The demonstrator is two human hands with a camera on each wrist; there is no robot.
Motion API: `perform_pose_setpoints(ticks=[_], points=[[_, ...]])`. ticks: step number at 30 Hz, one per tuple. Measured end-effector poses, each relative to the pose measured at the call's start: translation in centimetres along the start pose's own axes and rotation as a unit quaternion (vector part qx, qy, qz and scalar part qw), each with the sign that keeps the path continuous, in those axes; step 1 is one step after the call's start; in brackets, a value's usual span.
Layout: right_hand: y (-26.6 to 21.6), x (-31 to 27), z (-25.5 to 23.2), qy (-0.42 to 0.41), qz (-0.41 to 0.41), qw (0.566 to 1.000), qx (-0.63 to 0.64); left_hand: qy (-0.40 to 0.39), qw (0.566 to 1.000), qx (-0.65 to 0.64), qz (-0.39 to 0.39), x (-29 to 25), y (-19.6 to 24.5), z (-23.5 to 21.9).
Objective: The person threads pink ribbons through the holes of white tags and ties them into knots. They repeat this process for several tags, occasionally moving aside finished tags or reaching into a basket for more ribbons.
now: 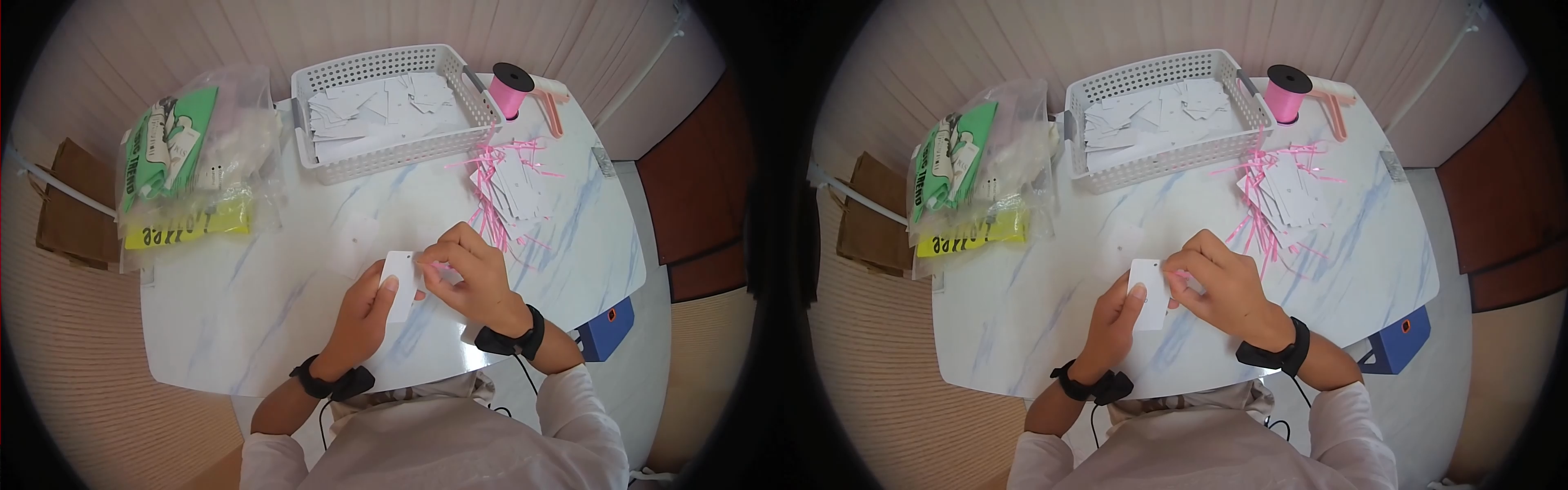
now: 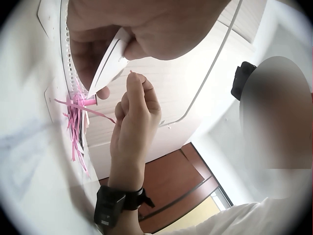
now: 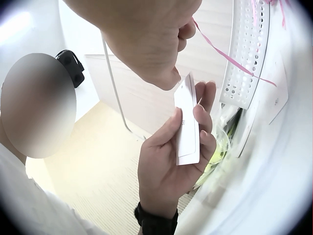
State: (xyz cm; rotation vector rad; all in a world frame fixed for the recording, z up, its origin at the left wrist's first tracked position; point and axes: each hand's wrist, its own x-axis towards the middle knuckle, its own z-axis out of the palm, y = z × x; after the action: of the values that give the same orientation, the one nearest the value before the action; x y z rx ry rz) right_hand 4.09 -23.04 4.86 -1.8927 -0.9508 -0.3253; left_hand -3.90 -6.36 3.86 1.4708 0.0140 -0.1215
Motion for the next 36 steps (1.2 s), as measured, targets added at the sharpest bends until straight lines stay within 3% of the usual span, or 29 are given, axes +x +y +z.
perform_pose_setpoints(ticks=[2, 12, 14, 15, 17, 20, 23, 30, 36], points=[[0.0, -0.1, 0.3, 0.009, -0.018, 1.000, -0.020, 0.000, 0.994, 0.100, 0.052, 0.0, -0.5, -0.1], [-0.1, 0.0, 0.3, 0.012, -0.027, 0.998, -0.054, 0.022, 0.991, 0.105, 0.077, -0.1, 0.0, 0.5], [-0.2, -0.1, 0.3, 0.009, -0.037, 0.996, -0.077, 0.033, 0.977, 0.160, 0.139, 0.1, -0.7, 0.4], [-0.2, -0.1, 0.2, 0.008, -0.037, 0.996, -0.076, 0.034, 0.977, 0.160, 0.138, 0.0, -0.7, 0.4], [-0.1, -0.2, 0.1, -0.004, -0.056, 0.994, -0.097, 0.033, 0.990, 0.124, 0.063, -0.2, -0.6, 0.4], [-0.3, -0.1, 0.1, -0.021, -0.044, 0.994, -0.096, 0.048, 0.991, 0.122, 0.040, -0.1, -0.6, 0.3], [-0.3, -0.1, 0.5, -0.014, -0.028, 0.999, -0.043, 0.039, 0.990, 0.131, 0.033, -0.1, -0.4, 0.3], [-0.3, 0.0, 0.5, -0.015, -0.040, 0.997, -0.065, 0.058, 0.992, 0.094, 0.066, 0.0, -0.7, 0.7], [-0.8, 0.2, 0.6, -0.035, 0.026, 0.999, -0.029, 0.032, 0.993, 0.103, 0.047, -0.1, -0.2, 0.5]])
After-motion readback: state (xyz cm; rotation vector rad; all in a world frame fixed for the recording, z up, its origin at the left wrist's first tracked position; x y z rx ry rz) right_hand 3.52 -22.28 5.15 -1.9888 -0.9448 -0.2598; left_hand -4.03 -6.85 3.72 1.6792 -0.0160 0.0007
